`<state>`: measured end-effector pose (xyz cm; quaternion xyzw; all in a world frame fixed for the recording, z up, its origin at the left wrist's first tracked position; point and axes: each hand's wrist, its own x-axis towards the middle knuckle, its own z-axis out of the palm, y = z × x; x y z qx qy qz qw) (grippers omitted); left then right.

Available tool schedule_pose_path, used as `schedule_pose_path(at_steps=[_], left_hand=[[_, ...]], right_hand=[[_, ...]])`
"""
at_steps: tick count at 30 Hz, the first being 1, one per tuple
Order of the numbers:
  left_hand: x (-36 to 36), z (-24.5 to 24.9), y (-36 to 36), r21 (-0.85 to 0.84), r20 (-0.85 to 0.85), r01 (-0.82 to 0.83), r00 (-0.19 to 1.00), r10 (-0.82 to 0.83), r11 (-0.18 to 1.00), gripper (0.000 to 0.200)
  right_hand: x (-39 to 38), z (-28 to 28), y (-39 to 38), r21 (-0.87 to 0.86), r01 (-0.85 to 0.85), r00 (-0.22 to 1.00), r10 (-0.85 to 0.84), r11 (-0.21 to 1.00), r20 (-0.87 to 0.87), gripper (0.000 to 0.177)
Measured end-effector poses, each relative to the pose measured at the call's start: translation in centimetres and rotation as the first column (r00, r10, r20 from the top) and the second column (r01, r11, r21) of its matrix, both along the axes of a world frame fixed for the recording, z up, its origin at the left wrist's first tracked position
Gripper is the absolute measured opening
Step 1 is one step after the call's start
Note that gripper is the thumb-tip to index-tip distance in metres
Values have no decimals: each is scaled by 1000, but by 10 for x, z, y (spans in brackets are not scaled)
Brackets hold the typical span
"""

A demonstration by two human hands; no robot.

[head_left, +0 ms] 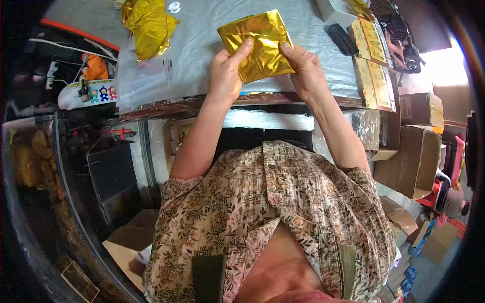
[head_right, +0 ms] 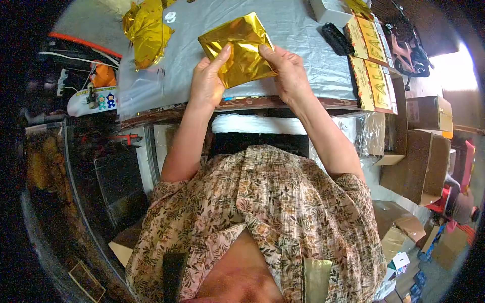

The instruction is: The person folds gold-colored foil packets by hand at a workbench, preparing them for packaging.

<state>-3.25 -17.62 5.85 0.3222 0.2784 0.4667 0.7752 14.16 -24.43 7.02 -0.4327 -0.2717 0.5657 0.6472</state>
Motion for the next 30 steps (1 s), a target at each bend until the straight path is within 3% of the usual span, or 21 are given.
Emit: schedule_pose_path(at_steps=[1,3,4,7,12,14,15,17,19,22,23,25,27,30], left_hand=[[1,-3,0,-3,-13,-33,999,33,999,24],[1,-8,2,7,-31,-54,998,54,999,24],[-1,-8,2,1,-54,-29,998,29,1000,24],[-2,-4,-1,-12,-83,21,996,-22,1000,25],[4,-2,-6,-66,-48,25,998,-29,998,25],[5,-5,-5,-61,-15,34,999,-35,998,26],[4,-7,-4,-60,-16,34,999,-35,998,26],[2,-9,-2,-69,-51,38,998,-41,997,27],[0,-3,-3,-77,-10,43,999,-44,996,27],[-3,2,-4,-100,-135,21,990,-34,995,36],[-1,-1,-4,-88,-77,13,997,-19,996,35],[2,-4,-3,-83,-106,9,994,-18,997,33],[1,-3,-4,-84,-29,36,999,-39,996,29],[0,10,-11,-42,-133,20,991,-26,999,29]], right_hand=[[5,0,-2,-11,5,1000,-5,1000,-1,33],[21,6,4,-50,-122,940,132,991,315,33],[24,9,8,10,-87,934,78,996,347,33],[42,7,19,-51,-69,882,85,996,464,31],[33,-11,23,8,68,912,-65,998,404,29],[25,-7,20,12,122,962,-121,993,244,29],[27,-5,19,13,122,962,-121,992,243,29],[38,1,17,-68,-13,927,37,998,374,32],[39,17,5,-142,-21,893,82,990,443,35],[54,1,2,-190,-45,830,142,981,539,35],[56,0,1,-194,-68,833,162,979,529,33],[58,-7,2,-131,-84,845,141,988,515,24],[57,-6,0,-120,-111,845,157,987,511,23],[45,9,-10,-77,-37,818,74,996,571,17]])
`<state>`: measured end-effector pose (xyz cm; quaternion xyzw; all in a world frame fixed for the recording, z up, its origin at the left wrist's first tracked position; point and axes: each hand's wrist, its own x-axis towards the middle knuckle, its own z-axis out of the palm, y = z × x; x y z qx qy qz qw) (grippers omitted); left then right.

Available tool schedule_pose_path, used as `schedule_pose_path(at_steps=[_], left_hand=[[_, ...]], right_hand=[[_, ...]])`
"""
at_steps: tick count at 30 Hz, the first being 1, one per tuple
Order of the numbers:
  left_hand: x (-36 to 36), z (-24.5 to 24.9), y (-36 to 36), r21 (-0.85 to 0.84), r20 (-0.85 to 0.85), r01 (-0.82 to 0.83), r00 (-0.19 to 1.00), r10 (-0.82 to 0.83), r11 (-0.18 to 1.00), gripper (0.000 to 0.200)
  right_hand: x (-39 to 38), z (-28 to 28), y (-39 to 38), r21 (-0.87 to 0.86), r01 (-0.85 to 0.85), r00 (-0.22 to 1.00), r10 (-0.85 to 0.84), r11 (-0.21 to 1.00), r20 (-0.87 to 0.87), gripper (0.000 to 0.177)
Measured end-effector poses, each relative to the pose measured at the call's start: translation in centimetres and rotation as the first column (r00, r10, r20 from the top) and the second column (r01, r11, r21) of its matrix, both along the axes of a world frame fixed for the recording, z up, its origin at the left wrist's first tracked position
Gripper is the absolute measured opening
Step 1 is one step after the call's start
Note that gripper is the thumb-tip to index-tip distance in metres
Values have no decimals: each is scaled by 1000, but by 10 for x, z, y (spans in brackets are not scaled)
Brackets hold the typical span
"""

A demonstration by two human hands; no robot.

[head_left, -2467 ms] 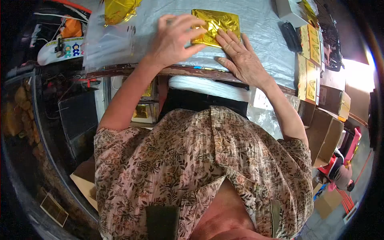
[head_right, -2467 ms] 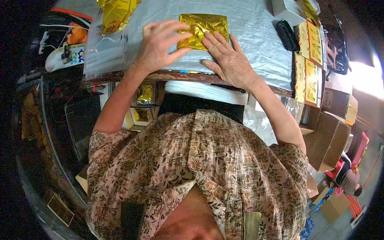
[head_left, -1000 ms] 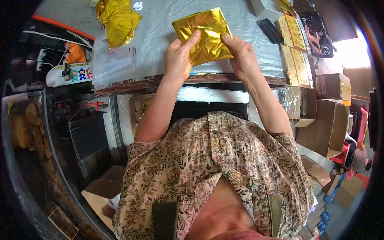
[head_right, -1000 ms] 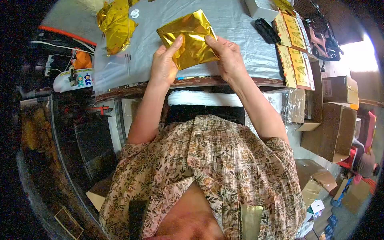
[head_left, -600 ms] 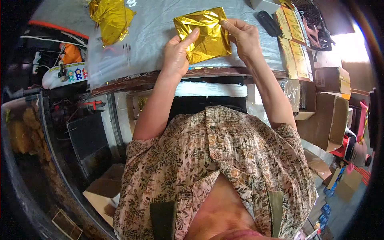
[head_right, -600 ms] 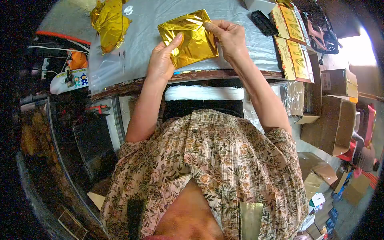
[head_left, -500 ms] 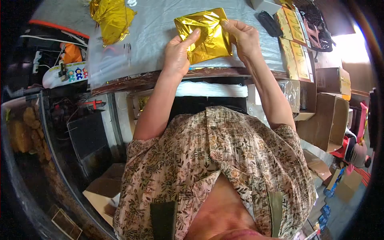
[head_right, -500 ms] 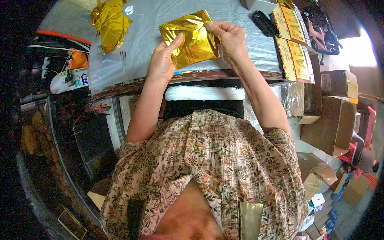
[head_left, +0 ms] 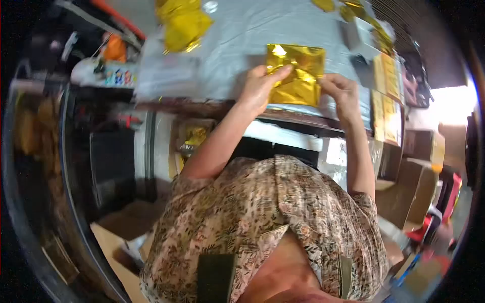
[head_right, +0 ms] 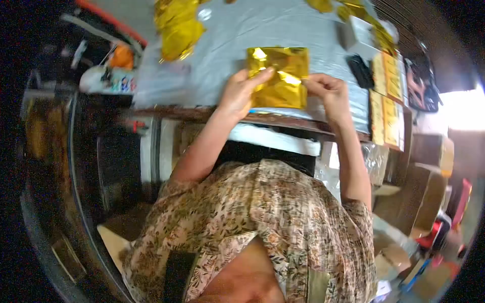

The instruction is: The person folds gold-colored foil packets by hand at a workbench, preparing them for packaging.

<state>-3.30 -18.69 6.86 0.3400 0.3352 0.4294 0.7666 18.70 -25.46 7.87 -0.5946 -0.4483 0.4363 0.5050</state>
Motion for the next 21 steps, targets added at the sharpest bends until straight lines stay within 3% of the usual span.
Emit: schedule_pose_path(at_steps=[1,4,8,11,12,13,14,15,17,19,21], left_hand=[[1,7,-4,13,16,19,1000,-19,1000,29],[6,16,-9,68,-21,97,995,-96,993,31],[16,11,-1,90,91,296,948,-304,951,41],[29,31,10,211,-148,363,930,-337,907,42],[33,33,18,208,-150,368,928,-342,906,42],[37,34,25,350,-343,452,877,-337,820,42],[33,33,33,452,-532,533,805,-264,715,41],[36,20,41,503,-528,501,823,-209,704,31],[48,23,42,523,-602,532,784,-154,666,28],[78,29,34,533,-656,577,743,-129,619,24],[121,39,24,733,-659,617,748,75,286,20]], right_hand=[[-3,7,-6,33,54,996,-56,998,67,13],[8,1,-19,-12,101,989,-101,995,-104,11],[29,17,-56,24,212,974,-209,977,-87,15],[61,15,-91,38,381,919,-373,924,-126,15],[78,14,-107,50,417,906,-410,907,-109,16],[92,12,-120,58,442,895,-436,895,-91,17],[86,39,-129,-3,529,846,-527,849,83,19],[93,26,-136,-16,497,867,-495,868,62,19],[131,5,-169,116,590,785,-534,799,-315,14],[157,-3,-196,157,620,750,-523,769,-405,14],[174,-6,-217,200,647,720,-503,736,-479,18]])
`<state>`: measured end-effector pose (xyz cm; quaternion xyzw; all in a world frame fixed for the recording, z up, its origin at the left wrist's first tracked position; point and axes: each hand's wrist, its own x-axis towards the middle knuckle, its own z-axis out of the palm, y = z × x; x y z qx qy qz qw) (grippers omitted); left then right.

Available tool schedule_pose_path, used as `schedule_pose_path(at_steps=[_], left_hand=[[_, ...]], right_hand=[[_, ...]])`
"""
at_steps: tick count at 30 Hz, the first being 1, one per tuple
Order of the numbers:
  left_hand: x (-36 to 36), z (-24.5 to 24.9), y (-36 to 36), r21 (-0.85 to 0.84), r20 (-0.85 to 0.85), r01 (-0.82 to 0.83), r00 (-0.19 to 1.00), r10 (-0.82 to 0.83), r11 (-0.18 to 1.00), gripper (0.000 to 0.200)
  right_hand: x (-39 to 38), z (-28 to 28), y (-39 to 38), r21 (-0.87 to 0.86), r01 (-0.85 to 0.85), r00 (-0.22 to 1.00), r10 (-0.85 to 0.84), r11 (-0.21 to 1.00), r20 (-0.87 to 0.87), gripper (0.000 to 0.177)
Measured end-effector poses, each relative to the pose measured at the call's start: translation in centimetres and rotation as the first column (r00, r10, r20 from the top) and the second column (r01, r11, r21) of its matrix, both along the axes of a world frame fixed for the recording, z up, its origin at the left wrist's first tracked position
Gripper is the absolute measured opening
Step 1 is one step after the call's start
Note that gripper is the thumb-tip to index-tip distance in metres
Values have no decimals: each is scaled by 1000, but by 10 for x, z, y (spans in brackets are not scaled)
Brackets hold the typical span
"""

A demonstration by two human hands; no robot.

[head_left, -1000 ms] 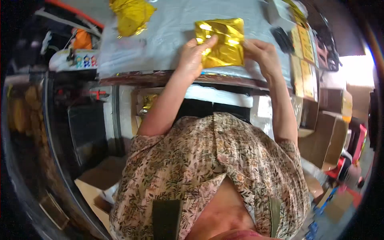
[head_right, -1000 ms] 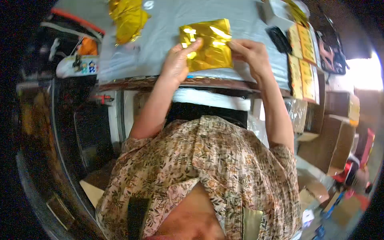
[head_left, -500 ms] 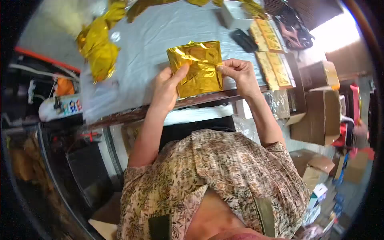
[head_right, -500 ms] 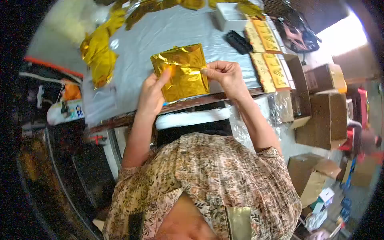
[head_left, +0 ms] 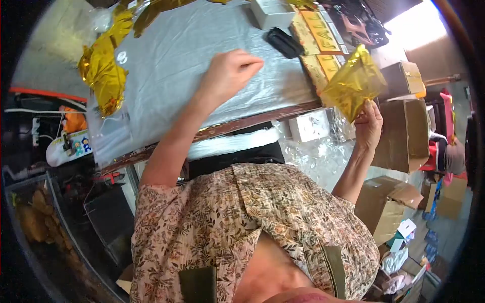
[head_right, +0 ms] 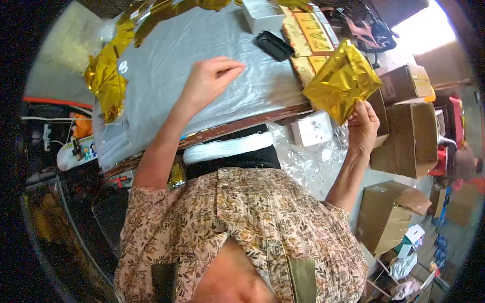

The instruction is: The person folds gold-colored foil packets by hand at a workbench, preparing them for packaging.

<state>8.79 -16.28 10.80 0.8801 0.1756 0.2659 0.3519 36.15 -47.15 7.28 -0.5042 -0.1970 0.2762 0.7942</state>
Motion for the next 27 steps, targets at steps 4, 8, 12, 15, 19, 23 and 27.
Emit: schedule_pose_path(at_steps=[4,8,12,15,19,23,27], left_hand=[[118,-19,-16,417,19,106,992,-126,903,23],[200,-49,-32,637,98,-41,995,-28,770,20],[217,-59,-44,713,-123,37,990,74,700,14],[216,-58,-51,707,-108,49,993,39,706,14],[221,-49,-56,776,-106,37,992,72,630,14],[217,-11,-50,790,252,-207,968,1,577,13],[145,69,-11,608,370,-345,920,130,715,14]], right_hand=[[13,2,-41,100,63,998,-62,993,-15,20],[-4,2,-65,-11,182,983,-181,983,40,19],[-12,-8,-91,2,224,974,-224,975,20,17],[-1,-24,-108,11,216,975,-215,976,-48,17],[3,-26,-110,-4,227,973,-227,974,-39,16],[-5,-15,-104,-3,236,971,-236,972,-39,17],[-4,-9,-102,88,82,993,-74,993,-97,16]])
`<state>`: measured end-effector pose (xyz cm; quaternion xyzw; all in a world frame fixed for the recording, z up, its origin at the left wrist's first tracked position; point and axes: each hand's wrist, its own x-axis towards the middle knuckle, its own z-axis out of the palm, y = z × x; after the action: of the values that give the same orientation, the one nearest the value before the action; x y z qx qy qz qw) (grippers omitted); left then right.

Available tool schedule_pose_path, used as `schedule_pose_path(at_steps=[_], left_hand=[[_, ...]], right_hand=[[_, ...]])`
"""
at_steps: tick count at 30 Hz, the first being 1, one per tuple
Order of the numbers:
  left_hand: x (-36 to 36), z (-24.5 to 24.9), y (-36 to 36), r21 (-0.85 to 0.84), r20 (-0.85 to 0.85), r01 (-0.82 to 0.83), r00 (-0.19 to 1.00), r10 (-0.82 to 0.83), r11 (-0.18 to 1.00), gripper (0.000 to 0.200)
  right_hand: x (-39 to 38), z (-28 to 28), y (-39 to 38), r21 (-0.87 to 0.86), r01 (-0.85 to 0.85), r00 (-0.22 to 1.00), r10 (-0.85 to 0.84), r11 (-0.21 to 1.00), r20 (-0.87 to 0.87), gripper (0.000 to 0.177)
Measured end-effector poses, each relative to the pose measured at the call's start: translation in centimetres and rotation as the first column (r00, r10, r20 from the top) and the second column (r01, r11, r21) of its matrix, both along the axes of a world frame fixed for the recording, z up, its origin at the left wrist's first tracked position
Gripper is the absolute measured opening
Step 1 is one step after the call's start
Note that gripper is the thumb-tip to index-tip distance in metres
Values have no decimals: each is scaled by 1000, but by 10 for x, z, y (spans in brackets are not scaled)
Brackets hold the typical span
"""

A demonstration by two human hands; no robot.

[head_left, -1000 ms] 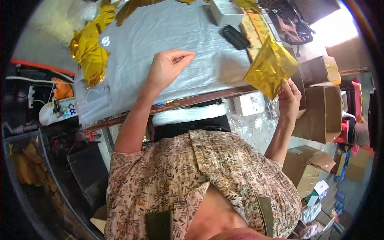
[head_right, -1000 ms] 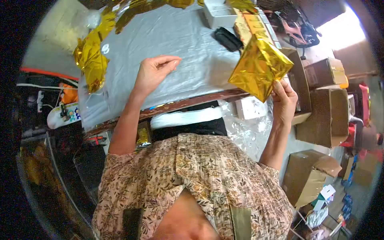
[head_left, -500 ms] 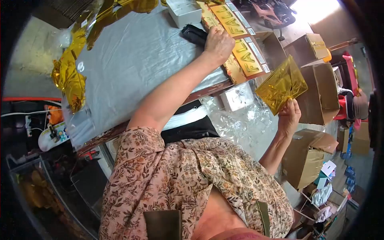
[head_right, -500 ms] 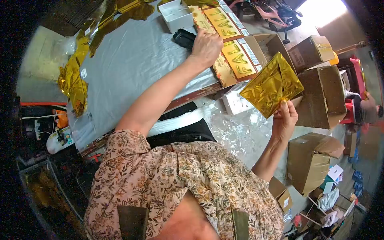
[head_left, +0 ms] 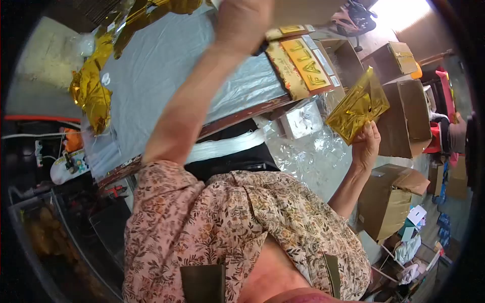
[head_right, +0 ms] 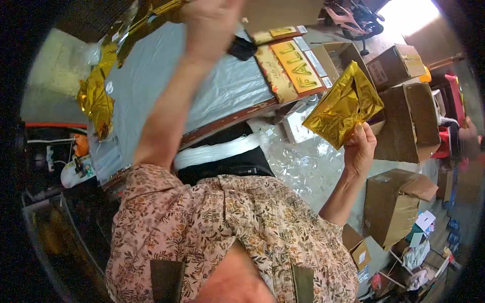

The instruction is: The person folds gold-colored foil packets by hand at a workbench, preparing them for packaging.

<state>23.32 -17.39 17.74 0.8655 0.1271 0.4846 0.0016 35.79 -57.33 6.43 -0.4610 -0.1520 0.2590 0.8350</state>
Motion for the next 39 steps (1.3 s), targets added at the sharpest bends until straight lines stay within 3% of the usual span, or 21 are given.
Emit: schedule_pose_path(at_steps=[1,2,4,6,10,12,14,16,17,18,21,24,28,30,31,33,37,39], left_hand=[[-29,31,-1,-381,122,191,980,-156,904,21],[-61,51,0,-669,295,377,926,-236,640,31],[-121,16,80,-633,122,300,949,-291,713,25],[-185,-4,111,-766,-123,69,960,-251,639,32],[-280,-93,160,-780,-339,-208,933,-119,590,33],[-302,-122,173,-786,-381,-278,921,-80,552,33],[-311,-143,177,-779,-359,-295,934,-7,554,34],[-316,-162,187,-756,-324,-256,946,-4,602,34],[-315,-163,184,-740,-359,-307,933,35,599,33],[-311,-161,179,-720,-395,-357,916,71,596,33],[-310,-161,178,-706,-353,-302,934,52,640,30],[-303,-167,173,-748,-217,-276,961,171,604,26],[-307,-174,178,-814,-240,-275,961,135,512,28],[-315,-180,181,-622,12,22,1000,-18,783,28],[-314,-176,181,-625,14,20,1000,-15,780,28],[-308,-168,181,-794,-170,-171,984,57,583,26],[-303,-171,185,-771,-177,-162,984,37,616,25],[-303,-174,186,-749,-195,-183,979,51,637,27]], right_hand=[[-4,6,9,0,-17,1000,17,1000,-4,16],[-12,15,23,-42,-40,999,40,998,-8,16],[-24,27,55,-84,-106,994,104,991,-22,17],[-36,31,93,-184,-325,946,323,928,-40,31],[-67,31,187,-314,-647,747,659,694,-84,25],[-110,44,247,-408,-656,725,681,635,-105,24],[-127,29,300,-470,-706,633,769,531,-83,21],[-136,14,346,-672,-642,482,876,369,21,20],[-146,8,361,-614,-700,545,828,364,-130,17],[-151,3,371,-622,-697,545,828,357,-135,17],[-169,0,392,-699,-599,585,809,391,-49,13],[-180,2,402,-778,-497,630,776,384,-19,12],[-181,4,414,-800,-506,571,820,322,-31,13],[-183,1,417,-837,-438,586,810,327,10,13],[-180,0,419,-839,-438,584,812,322,7,13],[-172,-3,420,-841,-427,541,839,333,57,16],[-170,-8,421,-849,-401,535,840,345,89,16],[-174,-9,417,-826,-379,574,806,417,144,13]])
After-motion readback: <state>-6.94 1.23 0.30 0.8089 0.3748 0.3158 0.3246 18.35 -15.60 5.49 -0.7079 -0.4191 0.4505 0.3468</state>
